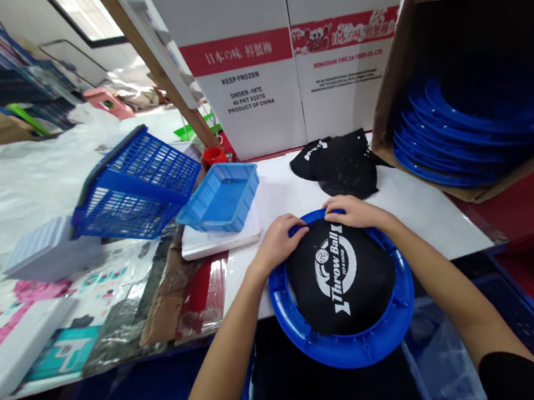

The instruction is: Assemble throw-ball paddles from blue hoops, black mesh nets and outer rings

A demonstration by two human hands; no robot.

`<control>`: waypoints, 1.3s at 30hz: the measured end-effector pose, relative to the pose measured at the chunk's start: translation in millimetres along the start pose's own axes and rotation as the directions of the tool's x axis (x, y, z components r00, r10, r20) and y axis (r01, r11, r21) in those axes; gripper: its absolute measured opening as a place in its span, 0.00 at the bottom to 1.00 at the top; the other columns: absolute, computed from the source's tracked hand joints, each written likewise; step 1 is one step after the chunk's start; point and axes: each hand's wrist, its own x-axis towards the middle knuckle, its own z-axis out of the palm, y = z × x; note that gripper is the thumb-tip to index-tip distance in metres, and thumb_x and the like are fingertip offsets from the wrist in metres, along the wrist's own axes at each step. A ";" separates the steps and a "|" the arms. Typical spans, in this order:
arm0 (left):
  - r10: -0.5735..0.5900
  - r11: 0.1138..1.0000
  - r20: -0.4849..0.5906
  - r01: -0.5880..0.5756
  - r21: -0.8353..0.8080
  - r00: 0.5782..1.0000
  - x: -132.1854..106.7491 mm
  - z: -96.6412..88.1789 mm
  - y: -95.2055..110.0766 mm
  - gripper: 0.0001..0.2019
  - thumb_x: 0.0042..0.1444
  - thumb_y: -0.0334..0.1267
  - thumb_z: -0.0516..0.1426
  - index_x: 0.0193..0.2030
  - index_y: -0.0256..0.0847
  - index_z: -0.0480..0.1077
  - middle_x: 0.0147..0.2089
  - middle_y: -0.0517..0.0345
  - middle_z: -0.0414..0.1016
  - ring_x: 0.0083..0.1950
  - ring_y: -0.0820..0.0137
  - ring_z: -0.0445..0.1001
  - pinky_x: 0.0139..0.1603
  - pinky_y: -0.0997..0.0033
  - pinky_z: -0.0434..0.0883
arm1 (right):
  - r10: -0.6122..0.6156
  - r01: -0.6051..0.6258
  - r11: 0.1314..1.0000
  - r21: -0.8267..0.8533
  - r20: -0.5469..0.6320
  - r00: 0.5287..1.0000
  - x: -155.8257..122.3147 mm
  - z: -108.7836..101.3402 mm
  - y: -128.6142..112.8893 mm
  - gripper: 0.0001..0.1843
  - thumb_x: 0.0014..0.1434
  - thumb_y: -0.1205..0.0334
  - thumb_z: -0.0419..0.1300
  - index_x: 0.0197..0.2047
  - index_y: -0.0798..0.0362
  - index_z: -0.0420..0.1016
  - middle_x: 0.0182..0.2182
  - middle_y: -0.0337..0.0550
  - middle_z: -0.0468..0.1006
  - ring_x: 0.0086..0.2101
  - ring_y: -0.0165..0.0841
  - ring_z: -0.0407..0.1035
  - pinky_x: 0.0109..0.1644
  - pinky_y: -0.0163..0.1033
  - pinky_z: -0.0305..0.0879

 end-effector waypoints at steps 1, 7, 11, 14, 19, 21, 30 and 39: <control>0.006 1.000 0.025 -0.006 0.003 1.000 4.5 -1.1 0.7 0.10 0.64 0.42 0.58 0.41 0.41 0.79 0.42 0.50 0.81 0.47 0.60 0.78 0.55 0.58 0.73 | -0.020 0.020 1.000 -0.024 0.017 1.000 0.4 2.6 -1.1 0.10 0.68 0.57 0.62 0.39 0.52 0.83 0.49 0.51 0.83 0.52 0.42 0.75 0.62 0.49 0.68; -0.046 0.999 0.194 0.043 0.020 0.980 27.1 -13.9 -2.8 0.11 0.60 0.44 0.56 0.36 0.42 0.78 0.40 0.51 0.83 0.45 0.58 0.78 0.51 0.59 0.71 | -0.004 0.002 0.999 0.037 0.062 0.998 6.9 6.3 0.3 0.08 0.70 0.62 0.61 0.39 0.53 0.79 0.44 0.49 0.81 0.48 0.40 0.73 0.60 0.48 0.67; -0.161 0.972 0.283 0.201 -0.120 0.945 30.3 -16.1 -13.0 0.18 0.58 0.53 0.56 0.35 0.41 0.79 0.39 0.53 0.84 0.43 0.57 0.78 0.48 0.62 0.71 | -0.011 0.005 0.999 0.044 0.138 0.990 18.7 0.1 5.1 0.07 0.69 0.61 0.62 0.39 0.53 0.79 0.41 0.44 0.80 0.43 0.35 0.73 0.54 0.41 0.69; -0.200 0.949 0.299 0.260 -0.176 0.933 29.8 -16.4 -18.6 0.21 0.56 0.57 0.56 0.35 0.40 0.78 0.38 0.52 0.83 0.44 0.56 0.78 0.48 0.62 0.71 | 0.010 -0.019 0.998 0.058 0.146 0.989 24.6 1.1 7.5 0.07 0.69 0.61 0.62 0.38 0.53 0.79 0.41 0.43 0.80 0.43 0.34 0.73 0.53 0.39 0.70; -0.248 0.917 0.302 0.323 -0.232 0.920 30.1 -15.6 -18.1 0.23 0.51 0.61 0.57 0.33 0.39 0.76 0.36 0.51 0.81 0.43 0.55 0.76 0.48 0.61 0.71 | 0.063 -0.075 0.992 0.106 0.117 0.991 23.6 8.9 12.5 0.07 0.69 0.63 0.61 0.38 0.54 0.77 0.41 0.43 0.79 0.44 0.34 0.73 0.54 0.39 0.70; -0.252 0.913 0.297 0.328 -0.243 0.921 29.9 -14.6 -16.9 0.24 0.51 0.61 0.56 0.34 0.39 0.76 0.36 0.51 0.81 0.43 0.55 0.76 0.48 0.61 0.71 | 0.083 -0.096 0.988 0.123 0.104 0.991 22.0 11.2 14.2 0.06 0.69 0.63 0.61 0.38 0.54 0.77 0.42 0.43 0.79 0.44 0.34 0.73 0.54 0.39 0.70; -0.215 0.938 0.252 0.271 -0.215 0.944 25.3 -9.8 -16.3 0.22 0.54 0.57 0.53 0.35 0.40 0.76 0.38 0.49 0.82 0.45 0.54 0.77 0.48 0.60 0.71 | 0.137 -0.143 0.975 0.170 0.045 0.990 15.3 14.3 9.5 0.07 0.67 0.62 0.61 0.36 0.53 0.76 0.41 0.44 0.79 0.45 0.37 0.73 0.57 0.44 0.68; -0.202 0.955 0.144 0.228 -0.190 0.969 21.0 -1.9 -15.5 0.18 0.57 0.53 0.53 0.36 0.41 0.76 0.41 0.49 0.84 0.46 0.55 0.79 0.51 0.60 0.71 | 0.120 -0.126 0.970 0.206 0.040 0.992 12.9 11.7 13.1 0.10 0.68 0.56 0.60 0.36 0.52 0.76 0.41 0.43 0.80 0.45 0.38 0.74 0.56 0.44 0.69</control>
